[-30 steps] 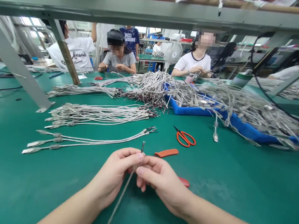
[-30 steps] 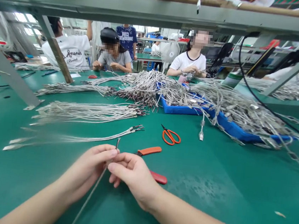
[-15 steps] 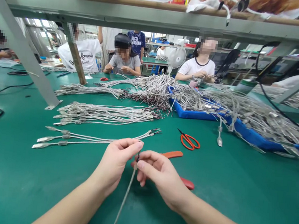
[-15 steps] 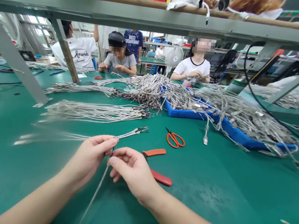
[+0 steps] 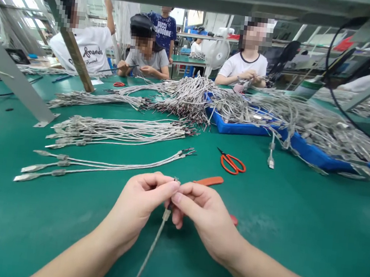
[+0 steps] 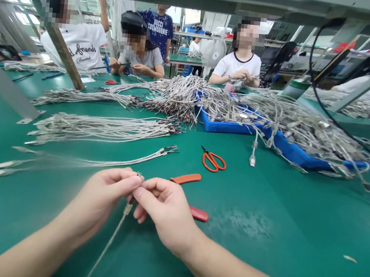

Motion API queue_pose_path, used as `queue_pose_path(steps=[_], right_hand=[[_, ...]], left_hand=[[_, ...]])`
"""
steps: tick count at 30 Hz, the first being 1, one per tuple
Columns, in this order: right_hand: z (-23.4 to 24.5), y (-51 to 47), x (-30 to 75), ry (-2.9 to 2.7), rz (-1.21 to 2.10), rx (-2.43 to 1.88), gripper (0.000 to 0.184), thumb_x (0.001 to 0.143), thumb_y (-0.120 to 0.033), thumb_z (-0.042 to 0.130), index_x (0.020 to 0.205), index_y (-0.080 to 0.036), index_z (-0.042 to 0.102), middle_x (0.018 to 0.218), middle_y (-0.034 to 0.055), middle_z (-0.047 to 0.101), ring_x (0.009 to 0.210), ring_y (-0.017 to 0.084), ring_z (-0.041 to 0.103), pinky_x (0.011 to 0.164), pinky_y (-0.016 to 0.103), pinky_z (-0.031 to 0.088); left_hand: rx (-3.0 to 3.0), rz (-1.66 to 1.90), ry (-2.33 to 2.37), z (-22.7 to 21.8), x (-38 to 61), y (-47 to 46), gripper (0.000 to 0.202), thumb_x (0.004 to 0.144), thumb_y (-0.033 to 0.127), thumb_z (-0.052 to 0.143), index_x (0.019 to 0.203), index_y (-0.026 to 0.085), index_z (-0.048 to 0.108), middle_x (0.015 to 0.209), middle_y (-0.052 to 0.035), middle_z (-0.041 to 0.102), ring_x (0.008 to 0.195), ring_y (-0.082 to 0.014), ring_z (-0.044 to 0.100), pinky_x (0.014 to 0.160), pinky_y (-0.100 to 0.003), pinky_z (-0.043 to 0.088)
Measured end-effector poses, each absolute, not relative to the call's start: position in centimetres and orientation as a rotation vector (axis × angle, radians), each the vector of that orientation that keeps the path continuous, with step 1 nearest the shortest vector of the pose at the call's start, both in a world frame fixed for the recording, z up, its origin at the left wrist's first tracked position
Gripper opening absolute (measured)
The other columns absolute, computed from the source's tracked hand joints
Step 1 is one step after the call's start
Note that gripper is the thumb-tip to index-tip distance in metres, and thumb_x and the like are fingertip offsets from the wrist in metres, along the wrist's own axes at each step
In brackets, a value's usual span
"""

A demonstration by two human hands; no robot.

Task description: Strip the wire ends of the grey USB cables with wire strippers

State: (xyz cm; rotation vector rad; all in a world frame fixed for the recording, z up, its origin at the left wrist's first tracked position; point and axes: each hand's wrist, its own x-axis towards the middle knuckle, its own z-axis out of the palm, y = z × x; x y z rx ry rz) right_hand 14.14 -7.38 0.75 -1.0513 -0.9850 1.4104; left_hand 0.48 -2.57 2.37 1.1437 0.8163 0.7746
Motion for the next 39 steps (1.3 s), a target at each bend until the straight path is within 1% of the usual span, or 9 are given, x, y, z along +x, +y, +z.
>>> queue_pose_path(steps=[4, 6, 9, 13, 18, 23, 27, 33, 39], right_hand=[[0.7, -7.1, 14.5, -0.928, 1.374, -1.050, 0.021, 0.079, -0.037, 0.070, 0.074, -0.016, 0.067, 0.055, -0.0015, 0.060, 0.051, 0.011, 0.052, 0.051, 0.024, 0.043], [0.7, -6.9, 14.7, -0.867, 1.312, -1.050, 0.018, 0.077, -0.035, 0.072, 0.075, -0.017, 0.067, 0.056, -0.0028, 0.059, 0.051, 0.010, 0.051, 0.051, 0.023, 0.043], [0.9, -6.5, 15.1, -0.834, 1.239, -1.077, 0.016, 0.077, -0.032, 0.072, 0.076, -0.017, 0.067, 0.056, -0.0040, 0.057, 0.050, 0.009, 0.049, 0.050, 0.023, 0.040], [1.0, -6.4, 15.2, -0.832, 1.237, -1.087, 0.017, 0.076, -0.033, 0.072, 0.076, -0.017, 0.067, 0.056, -0.0041, 0.057, 0.051, 0.010, 0.050, 0.050, 0.024, 0.040], [0.8, -6.5, 15.1, -0.772, 1.317, -1.052, 0.019, 0.073, -0.032, 0.076, 0.078, -0.016, 0.065, 0.062, -0.0021, 0.062, 0.054, 0.012, 0.057, 0.052, 0.025, 0.044], [0.6, -6.6, 15.4, -0.714, 1.440, -0.967, 0.020, 0.070, -0.028, 0.078, 0.078, -0.016, 0.065, 0.062, -0.0017, 0.064, 0.054, 0.011, 0.058, 0.056, 0.025, 0.045], [0.6, -6.6, 15.7, -0.691, 1.522, -0.862, 0.016, 0.074, -0.027, 0.075, 0.079, -0.016, 0.065, 0.062, -0.0008, 0.065, 0.056, 0.011, 0.060, 0.058, 0.024, 0.044], [0.7, -6.6, 15.7, -0.735, 1.488, -0.888, 0.016, 0.075, -0.027, 0.074, 0.078, -0.016, 0.064, 0.061, -0.0003, 0.065, 0.056, 0.012, 0.061, 0.059, 0.025, 0.044], [0.9, -6.6, 15.6, -0.826, 1.299, -1.027, 0.019, 0.072, -0.028, 0.076, 0.075, -0.015, 0.063, 0.059, -0.0015, 0.064, 0.052, 0.011, 0.059, 0.054, 0.024, 0.044]], left_hand=[[1.129, 0.773, 0.841, 2.3, 0.9, -2.8, 0.015, 0.083, 0.032, 0.066, 0.081, 0.017, 0.065, 0.066, 0.0024, 0.058, 0.059, -0.0098, 0.051, 0.059, -0.023, 0.039], [1.163, 0.729, 0.868, 2.4, 1.1, -2.9, 0.016, 0.083, 0.033, 0.067, 0.086, 0.018, 0.065, 0.074, 0.0016, 0.063, 0.058, -0.0078, 0.048, 0.056, -0.021, 0.037], [1.243, 0.634, 0.871, 2.4, 1.2, -3.1, 0.020, 0.085, 0.034, 0.065, 0.077, 0.016, 0.063, 0.072, 0.0014, 0.062, 0.055, -0.0067, 0.043, 0.055, -0.020, 0.036], [1.231, 0.636, 0.880, 2.5, 1.2, -3.2, 0.022, 0.085, 0.031, 0.065, 0.068, 0.016, 0.060, 0.057, 0.0058, 0.052, 0.048, -0.0052, 0.036, 0.052, -0.020, 0.034], [1.170, 0.619, 0.878, 2.4, 1.4, -3.2, 0.020, 0.083, 0.029, 0.067, 0.071, 0.015, 0.060, 0.061, 0.0047, 0.059, 0.043, -0.0022, 0.026, 0.045, -0.019, 0.026], [1.149, 0.594, 0.891, 2.1, 1.4, -3.2, 0.023, 0.081, 0.034, 0.068, 0.073, 0.014, 0.059, 0.063, 0.0024, 0.061, 0.044, -0.0023, 0.030, 0.041, -0.016, 0.021], [1.169, 0.574, 0.848, 1.8, 1.0, -3.1, 0.028, 0.085, 0.038, 0.063, 0.072, 0.014, 0.063, 0.059, 0.0032, 0.055, 0.045, -0.0039, 0.032, 0.040, -0.015, 0.025], [1.216, 0.585, 0.824, 2.0, 0.7, -2.9, 0.031, 0.086, 0.039, 0.061, 0.069, 0.014, 0.065, 0.051, 0.0057, 0.043, 0.046, -0.0055, 0.033, 0.041, -0.014, 0.029], [1.248, 0.550, 0.890, 2.1, 1.0, -2.9, 0.029, 0.084, 0.039, 0.064, 0.071, 0.013, 0.064, 0.056, 0.0033, 0.053, 0.045, -0.0043, 0.035, 0.040, -0.015, 0.028]])
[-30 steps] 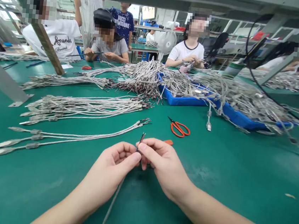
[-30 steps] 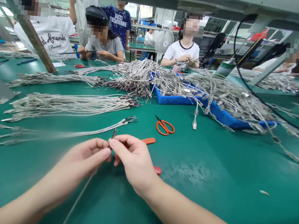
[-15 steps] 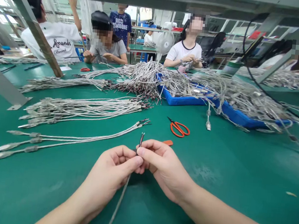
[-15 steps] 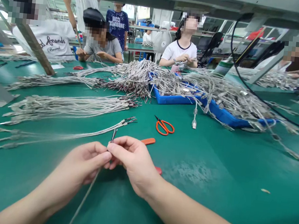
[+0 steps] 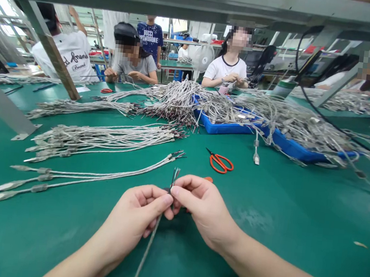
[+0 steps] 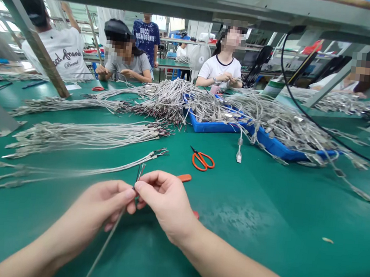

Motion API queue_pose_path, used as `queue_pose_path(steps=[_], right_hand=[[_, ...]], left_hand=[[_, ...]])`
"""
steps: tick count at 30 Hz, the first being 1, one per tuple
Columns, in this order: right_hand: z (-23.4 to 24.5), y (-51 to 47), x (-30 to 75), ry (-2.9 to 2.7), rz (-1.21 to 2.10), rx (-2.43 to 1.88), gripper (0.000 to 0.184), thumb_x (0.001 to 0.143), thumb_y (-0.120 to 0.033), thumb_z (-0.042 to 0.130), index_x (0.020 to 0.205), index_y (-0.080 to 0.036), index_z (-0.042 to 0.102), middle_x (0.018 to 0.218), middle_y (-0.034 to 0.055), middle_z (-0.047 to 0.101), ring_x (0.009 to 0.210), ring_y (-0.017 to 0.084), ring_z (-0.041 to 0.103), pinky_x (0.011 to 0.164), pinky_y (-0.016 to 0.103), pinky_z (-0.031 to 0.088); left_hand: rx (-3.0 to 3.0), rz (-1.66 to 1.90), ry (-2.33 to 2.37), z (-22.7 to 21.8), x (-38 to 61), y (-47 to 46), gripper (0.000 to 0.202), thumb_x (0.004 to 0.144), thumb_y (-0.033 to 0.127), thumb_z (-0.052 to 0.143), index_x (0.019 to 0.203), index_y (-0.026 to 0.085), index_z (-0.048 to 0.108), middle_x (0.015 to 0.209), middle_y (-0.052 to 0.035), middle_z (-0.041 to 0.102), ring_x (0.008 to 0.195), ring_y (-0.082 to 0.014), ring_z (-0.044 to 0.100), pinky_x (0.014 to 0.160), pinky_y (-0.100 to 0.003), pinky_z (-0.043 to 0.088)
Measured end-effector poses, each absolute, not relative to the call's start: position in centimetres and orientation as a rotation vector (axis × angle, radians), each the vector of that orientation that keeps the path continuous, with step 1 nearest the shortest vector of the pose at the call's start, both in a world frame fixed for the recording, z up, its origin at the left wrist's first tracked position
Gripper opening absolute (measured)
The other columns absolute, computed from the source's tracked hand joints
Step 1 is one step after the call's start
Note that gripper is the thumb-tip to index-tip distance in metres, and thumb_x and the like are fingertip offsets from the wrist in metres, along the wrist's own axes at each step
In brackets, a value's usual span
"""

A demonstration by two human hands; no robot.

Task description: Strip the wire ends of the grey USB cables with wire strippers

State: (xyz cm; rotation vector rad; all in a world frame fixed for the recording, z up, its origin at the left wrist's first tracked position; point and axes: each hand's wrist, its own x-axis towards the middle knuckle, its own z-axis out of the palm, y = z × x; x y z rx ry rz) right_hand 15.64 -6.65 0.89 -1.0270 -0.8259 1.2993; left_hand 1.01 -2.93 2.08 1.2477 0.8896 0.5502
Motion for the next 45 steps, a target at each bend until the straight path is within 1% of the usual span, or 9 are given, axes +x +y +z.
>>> queue_pose_path(steps=[4, 8, 13, 23, 29, 39, 41, 43, 45], right_hand=[[1.0, -6.8, 15.4, -0.859, 1.217, -1.037, 0.022, 0.072, -0.030, 0.076, 0.074, -0.016, 0.060, 0.060, -0.0030, 0.062, 0.052, 0.011, 0.059, 0.054, 0.024, 0.047], [1.0, -6.8, 15.5, -0.861, 1.284, -0.994, 0.022, 0.073, -0.030, 0.075, 0.073, -0.017, 0.057, 0.060, -0.0043, 0.061, 0.050, 0.010, 0.059, 0.052, 0.023, 0.048], [1.1, -6.7, 15.5, -0.842, 1.333, -0.981, 0.022, 0.072, -0.030, 0.077, 0.075, -0.016, 0.060, 0.060, -0.0031, 0.063, 0.048, 0.011, 0.060, 0.051, 0.023, 0.048], [1.3, -6.5, 15.6, -0.752, 1.260, -1.041, 0.019, 0.075, -0.029, 0.075, 0.068, -0.014, 0.067, 0.054, -0.0026, 0.060, 0.050, 0.007, 0.051, 0.049, 0.019, 0.040], [1.7, -6.6, 15.9, -0.712, 1.272, -1.002, 0.019, 0.075, -0.032, 0.075, 0.072, -0.015, 0.067, 0.059, -0.0021, 0.061, 0.053, 0.009, 0.053, 0.050, 0.021, 0.039], [2.0, -6.7, 16.0, -0.768, 1.227, -1.019, 0.018, 0.076, -0.032, 0.074, 0.070, -0.016, 0.066, 0.054, -0.0032, 0.058, 0.050, 0.009, 0.050, 0.049, 0.023, 0.035], [1.9, -6.7, 16.0, -0.783, 1.241, -1.013, 0.018, 0.076, -0.031, 0.073, 0.069, -0.016, 0.066, 0.053, -0.0037, 0.057, 0.050, 0.009, 0.050, 0.049, 0.024, 0.035], [1.8, -6.7, 16.0, -0.790, 1.251, -1.020, 0.018, 0.076, -0.031, 0.073, 0.069, -0.016, 0.066, 0.053, -0.0036, 0.056, 0.049, 0.009, 0.049, 0.050, 0.024, 0.036], [1.7, -6.7, 15.8, -0.804, 1.266, -1.026, 0.018, 0.077, -0.032, 0.072, 0.070, -0.016, 0.066, 0.053, -0.0029, 0.057, 0.050, 0.010, 0.050, 0.052, 0.025, 0.037]], left_hand=[[1.253, 0.603, 0.918, 1.6, 1.2, -3.1, 0.026, 0.082, 0.037, 0.065, 0.071, 0.014, 0.061, 0.060, 0.0031, 0.058, 0.042, -0.0035, 0.038, 0.040, -0.016, 0.032], [1.262, 0.579, 0.884, 1.4, 1.3, -3.2, 0.025, 0.083, 0.036, 0.064, 0.072, 0.015, 0.057, 0.062, 0.0031, 0.059, 0.041, -0.0036, 0.041, 0.039, -0.016, 0.034], [1.285, 0.574, 0.872, 1.3, 1.2, -3.3, 0.025, 0.084, 0.037, 0.063, 0.072, 0.016, 0.056, 0.065, 0.0025, 0.061, 0.041, -0.0036, 0.041, 0.039, -0.016, 0.033], [1.276, 0.608, 0.930, 0.8, 1.5, -3.4, 0.025, 0.081, 0.038, 0.065, 0.074, 0.017, 0.054, 0.065, 0.0038, 0.060, 0.039, -0.0029, 0.040, 0.038, -0.016, 0.032], [1.269, 0.592, 0.929, 1.0, 1.4, -3.5, 0.026, 0.082, 0.038, 0.065, 0.072, 0.017, 0.053, 0.065, 0.0038, 0.059, 0.038, -0.0028, 0.040, 0.039, -0.017, 0.032], [1.277, 0.584, 0.923, 1.3, 1.4, -3.6, 0.028, 0.081, 0.041, 0.066, 0.071, 0.018, 0.054, 0.066, 0.0030, 0.057, 0.043, -0.0048, 0.039, 0.040, -0.018, 0.032], [1.282, 0.609, 0.879, 1.5, 1.4, -3.5, 0.024, 0.080, 0.038, 0.068, 0.074, 0.017, 0.057, 0.071, 0.0009, 0.060, 0.051, -0.0068, 0.046, 0.046, -0.018, 0.037], [1.271, 0.635, 0.798, 1.7, 1.4, -3.5, 0.018, 0.079, 0.034, 0.070, 0.080, 0.017, 0.062, 0.078, -0.0014, 0.064, 0.067, -0.0105, 0.055, 0.060, -0.019, 0.044], [1.269, 0.659, 0.744, 1.8, 1.4, -3.5, 0.015, 0.082, 0.032, 0.067, 0.084, 0.017, 0.065, 0.079, -0.0021, 0.065, 0.075, -0.0126, 0.057, 0.069, -0.020, 0.044]])
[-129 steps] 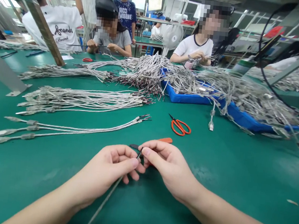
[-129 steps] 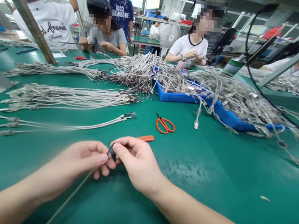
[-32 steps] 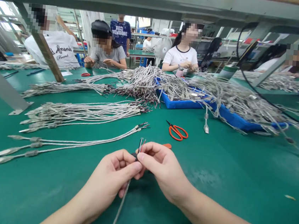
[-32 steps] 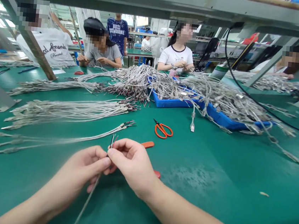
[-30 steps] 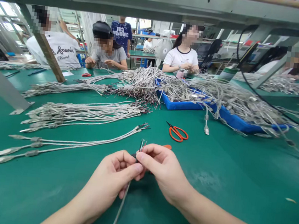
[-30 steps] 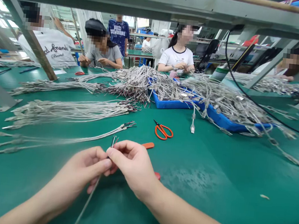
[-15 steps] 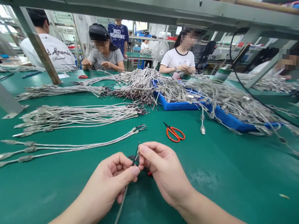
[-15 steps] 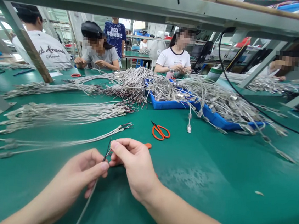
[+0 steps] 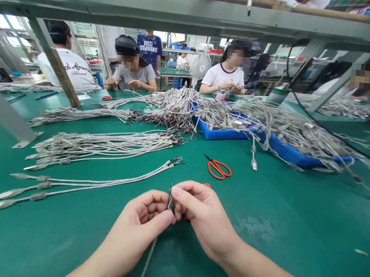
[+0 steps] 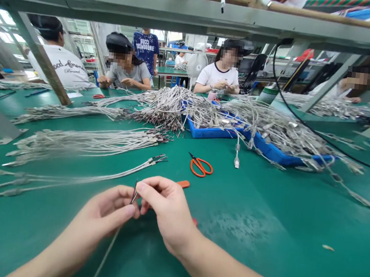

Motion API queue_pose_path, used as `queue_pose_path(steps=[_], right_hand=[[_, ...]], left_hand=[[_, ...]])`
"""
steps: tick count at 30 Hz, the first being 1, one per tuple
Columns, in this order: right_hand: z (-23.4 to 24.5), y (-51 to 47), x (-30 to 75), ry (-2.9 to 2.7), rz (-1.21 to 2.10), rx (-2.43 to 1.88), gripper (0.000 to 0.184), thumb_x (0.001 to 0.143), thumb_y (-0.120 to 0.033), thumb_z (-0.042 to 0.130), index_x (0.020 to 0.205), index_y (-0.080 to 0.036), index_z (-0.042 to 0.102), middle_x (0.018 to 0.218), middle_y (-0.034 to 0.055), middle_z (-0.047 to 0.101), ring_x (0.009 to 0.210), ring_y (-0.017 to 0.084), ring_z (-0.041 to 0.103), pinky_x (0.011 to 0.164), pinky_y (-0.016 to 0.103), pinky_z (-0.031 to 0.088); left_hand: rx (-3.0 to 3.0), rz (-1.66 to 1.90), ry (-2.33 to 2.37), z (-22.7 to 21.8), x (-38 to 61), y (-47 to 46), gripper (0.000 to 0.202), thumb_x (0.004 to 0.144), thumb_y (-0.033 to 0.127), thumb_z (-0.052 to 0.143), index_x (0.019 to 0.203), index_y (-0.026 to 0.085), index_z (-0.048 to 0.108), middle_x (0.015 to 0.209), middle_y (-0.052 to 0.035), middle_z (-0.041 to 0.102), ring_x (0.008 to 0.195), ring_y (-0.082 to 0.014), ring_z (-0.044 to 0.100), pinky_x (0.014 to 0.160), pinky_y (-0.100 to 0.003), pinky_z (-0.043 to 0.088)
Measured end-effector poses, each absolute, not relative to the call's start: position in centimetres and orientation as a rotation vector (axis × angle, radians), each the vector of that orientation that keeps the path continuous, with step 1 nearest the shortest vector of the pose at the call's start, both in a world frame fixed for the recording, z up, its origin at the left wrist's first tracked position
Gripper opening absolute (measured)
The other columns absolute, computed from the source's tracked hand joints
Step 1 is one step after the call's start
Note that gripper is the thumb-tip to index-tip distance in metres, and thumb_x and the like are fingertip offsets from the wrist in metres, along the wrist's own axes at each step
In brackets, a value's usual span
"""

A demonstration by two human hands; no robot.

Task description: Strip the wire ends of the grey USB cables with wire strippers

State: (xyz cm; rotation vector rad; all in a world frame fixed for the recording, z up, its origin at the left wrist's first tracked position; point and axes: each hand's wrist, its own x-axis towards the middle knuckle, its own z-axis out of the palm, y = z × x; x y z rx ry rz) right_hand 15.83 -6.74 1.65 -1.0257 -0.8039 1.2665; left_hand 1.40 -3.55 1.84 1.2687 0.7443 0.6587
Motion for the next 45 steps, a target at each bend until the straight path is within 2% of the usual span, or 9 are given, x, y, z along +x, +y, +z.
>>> queue_pose_path(steps=[5, 13, 16, 20, 26, 31, 38, 42, 45], right_hand=[[1.4, -6.9, 15.5, -0.916, 1.324, -1.011, 0.019, 0.080, -0.032, 0.069, 0.071, -0.015, 0.070, 0.054, 0.0007, 0.062, 0.055, 0.012, 0.053, 0.056, 0.026, 0.039], [1.6, -6.9, 15.6, -0.921, 1.263, -1.072, 0.013, 0.074, -0.029, 0.075, 0.070, -0.017, 0.074, 0.058, -0.0012, 0.060, 0.053, 0.011, 0.050, 0.054, 0.026, 0.038], [1.7, -7.0, 15.6, -0.915, 1.233, -1.065, 0.013, 0.072, -0.029, 0.076, 0.067, -0.017, 0.073, 0.059, -0.0019, 0.059, 0.053, 0.011, 0.051, 0.053, 0.026, 0.038], [1.7, -7.2, 15.4, -0.833, 1.254, -1.046, 0.019, 0.074, -0.032, 0.075, 0.066, -0.017, 0.070, 0.055, -0.0032, 0.055, 0.052, 0.011, 0.048, 0.054, 0.027, 0.038], [1.3, -7.2, 15.1, -0.740, 1.358, -1.011, 0.021, 0.074, -0.035, 0.075, 0.069, -0.016, 0.068, 0.053, -0.0037, 0.053, 0.050, 0.010, 0.046, 0.052, 0.026, 0.034], [1.4, -7.4, 14.9, -0.670, 1.374, -1.003, 0.022, 0.074, -0.034, 0.075, 0.066, -0.017, 0.065, 0.053, -0.0037, 0.053, 0.052, 0.009, 0.044, 0.054, 0.025, 0.033], [1.1, -7.5, 14.7, -0.542, 1.450, -0.964, 0.022, 0.072, -0.034, 0.076, 0.068, -0.016, 0.065, 0.056, -0.0041, 0.052, 0.052, 0.009, 0.044, 0.053, 0.023, 0.033], [0.7, -7.5, 14.5, -0.559, 1.444, -0.977, 0.021, 0.073, -0.034, 0.076, 0.070, -0.017, 0.064, 0.054, -0.0041, 0.052, 0.051, 0.009, 0.043, 0.052, 0.023, 0.034], [0.6, -7.5, 14.5, -0.539, 1.478, -0.929, 0.022, 0.076, -0.037, 0.074, 0.073, -0.016, 0.066, 0.057, -0.0031, 0.051, 0.053, 0.009, 0.043, 0.050, 0.022, 0.036]], left_hand=[[1.361, 0.655, 0.804, 1.8, 1.2, -3.4, 0.033, 0.090, 0.038, 0.055, 0.068, 0.015, 0.065, 0.070, -0.0016, 0.061, 0.056, -0.0088, 0.039, 0.053, -0.021, 0.031], [1.342, 0.620, 0.863, 1.9, 1.1, -3.2, 0.033, 0.086, 0.040, 0.060, 0.064, 0.015, 0.062, 0.068, -0.0015, 0.063, 0.052, -0.0083, 0.035, 0.049, -0.021, 0.028], [1.390, 0.640, 0.877, 2.1, 1.2, -3.3, 0.030, 0.084, 0.036, 0.062, 0.062, 0.016, 0.062, 0.061, -0.0001, 0.060, 0.054, -0.0095, 0.042, 0.053, -0.021, 0.033], [1.480, 0.680, 0.887, 2.2, 1.3, -3.5, 0.023, 0.084, 0.032, 0.063, 0.067, 0.017, 0.066, 0.070, -0.0023, 0.068, 0.067, -0.0142, 0.058, 0.065, -0.023, 0.043], [1.527, 0.751, 0.882, 2.0, 1.2, -4.0, 0.027, 0.087, 0.033, 0.058, 0.065, 0.018, 0.064, 0.068, -0.0028, 0.068, 0.065, -0.0146, 0.058, 0.063, -0.023, 0.044], [1.503, 0.814, 0.948, 1.6, 1.5, -4.1, 0.028, 0.085, 0.035, 0.060, 0.063, 0.018, 0.062, 0.058, -0.0001, 0.058, 0.057, -0.0127, 0.050, 0.056, -0.022, 0.039], [1.382, 0.789, 0.919, 1.2, 1.9, -4.2, 0.023, 0.087, 0.036, 0.059, 0.075, 0.017, 0.064, 0.055, 0.0029, 0.054, 0.047, -0.0077, 0.042, 0.048, -0.019, 0.036], [1.198, 0.688, 0.925, 1.1, 1.9, -4.2, 0.027, 0.087, 0.044, 0.058, 0.079, 0.018, 0.059, 0.051, 0.0067, 0.045, 0.040, -0.0049, 0.030, 0.037, -0.016, 0.022], [1.213, 0.733, 0.935, 1.4, 1.9, -4.0, 0.026, 0.085, 0.041, 0.061, 0.075, 0.018, 0.061, 0.049, 0.0074, 0.040, 0.042, -0.0046, 0.025, 0.039, -0.017, 0.017]])
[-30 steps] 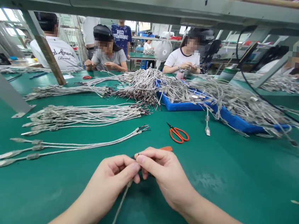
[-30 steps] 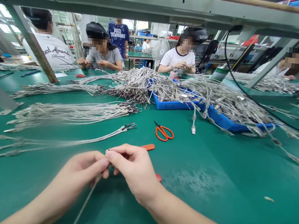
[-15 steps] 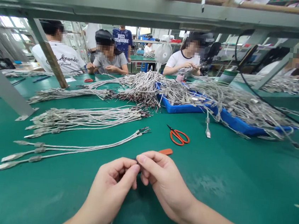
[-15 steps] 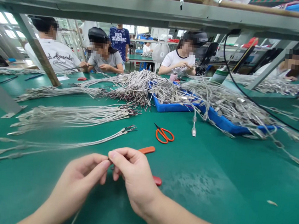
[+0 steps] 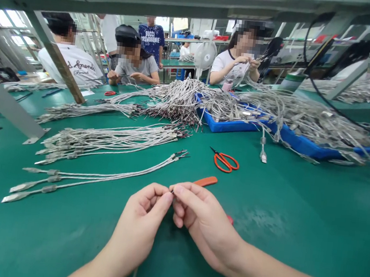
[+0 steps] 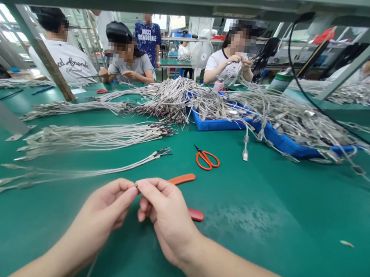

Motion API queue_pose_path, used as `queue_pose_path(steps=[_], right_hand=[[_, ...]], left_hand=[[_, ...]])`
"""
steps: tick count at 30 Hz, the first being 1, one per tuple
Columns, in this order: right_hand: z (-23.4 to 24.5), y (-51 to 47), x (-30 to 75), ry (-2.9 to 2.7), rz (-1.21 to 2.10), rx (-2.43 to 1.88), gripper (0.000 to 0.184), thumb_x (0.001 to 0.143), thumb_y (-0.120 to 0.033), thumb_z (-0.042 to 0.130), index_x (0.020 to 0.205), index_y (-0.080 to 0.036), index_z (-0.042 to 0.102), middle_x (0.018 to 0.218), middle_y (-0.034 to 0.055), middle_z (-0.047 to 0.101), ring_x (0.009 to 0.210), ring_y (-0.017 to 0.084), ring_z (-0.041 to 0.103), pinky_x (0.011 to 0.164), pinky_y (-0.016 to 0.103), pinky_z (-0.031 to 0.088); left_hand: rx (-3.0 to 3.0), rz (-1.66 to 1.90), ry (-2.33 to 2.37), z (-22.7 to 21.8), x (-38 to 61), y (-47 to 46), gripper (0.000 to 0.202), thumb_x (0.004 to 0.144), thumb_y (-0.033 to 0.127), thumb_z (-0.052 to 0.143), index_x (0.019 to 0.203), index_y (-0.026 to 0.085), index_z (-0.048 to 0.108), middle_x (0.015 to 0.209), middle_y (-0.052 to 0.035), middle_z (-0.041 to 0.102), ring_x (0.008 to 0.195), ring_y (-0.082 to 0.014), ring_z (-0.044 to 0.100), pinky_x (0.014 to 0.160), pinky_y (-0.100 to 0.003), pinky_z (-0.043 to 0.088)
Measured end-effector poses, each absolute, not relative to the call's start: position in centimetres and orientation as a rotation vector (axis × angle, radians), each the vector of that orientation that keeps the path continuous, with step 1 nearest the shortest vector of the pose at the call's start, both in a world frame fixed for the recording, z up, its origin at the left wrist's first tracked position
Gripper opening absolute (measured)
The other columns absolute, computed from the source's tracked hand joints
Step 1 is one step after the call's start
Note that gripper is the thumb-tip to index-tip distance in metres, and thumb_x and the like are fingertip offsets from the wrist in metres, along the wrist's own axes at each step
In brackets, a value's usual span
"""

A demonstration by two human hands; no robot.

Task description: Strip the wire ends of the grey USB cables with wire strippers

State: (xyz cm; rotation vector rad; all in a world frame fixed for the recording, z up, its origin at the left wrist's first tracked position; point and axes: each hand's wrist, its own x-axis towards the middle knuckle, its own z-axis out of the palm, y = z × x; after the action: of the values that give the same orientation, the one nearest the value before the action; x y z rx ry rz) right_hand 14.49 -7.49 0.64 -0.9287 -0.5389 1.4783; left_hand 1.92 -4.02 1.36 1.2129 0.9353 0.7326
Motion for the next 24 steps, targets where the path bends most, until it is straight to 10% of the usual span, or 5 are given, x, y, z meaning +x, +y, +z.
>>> queue_pose_path(steps=[24], right_hand=[[0.69, -7.40, 14.75, -0.531, 1.518, -0.860, 0.025, 0.085, -0.035, 0.062, 0.083, -0.012, 0.073, 0.069, 0.0016, 0.052, 0.058, 0.011, 0.045, 0.049, 0.024, 0.042]], left_hand=[[1.214, 0.877, 0.960, 1.17, 1.74, -4.01, 0.030, 0.082, 0.038, 0.063, 0.062, 0.016, 0.056, 0.044, 0.0087, 0.032, 0.043, -0.0060, 0.018, 0.043, -0.021, 0.011]])
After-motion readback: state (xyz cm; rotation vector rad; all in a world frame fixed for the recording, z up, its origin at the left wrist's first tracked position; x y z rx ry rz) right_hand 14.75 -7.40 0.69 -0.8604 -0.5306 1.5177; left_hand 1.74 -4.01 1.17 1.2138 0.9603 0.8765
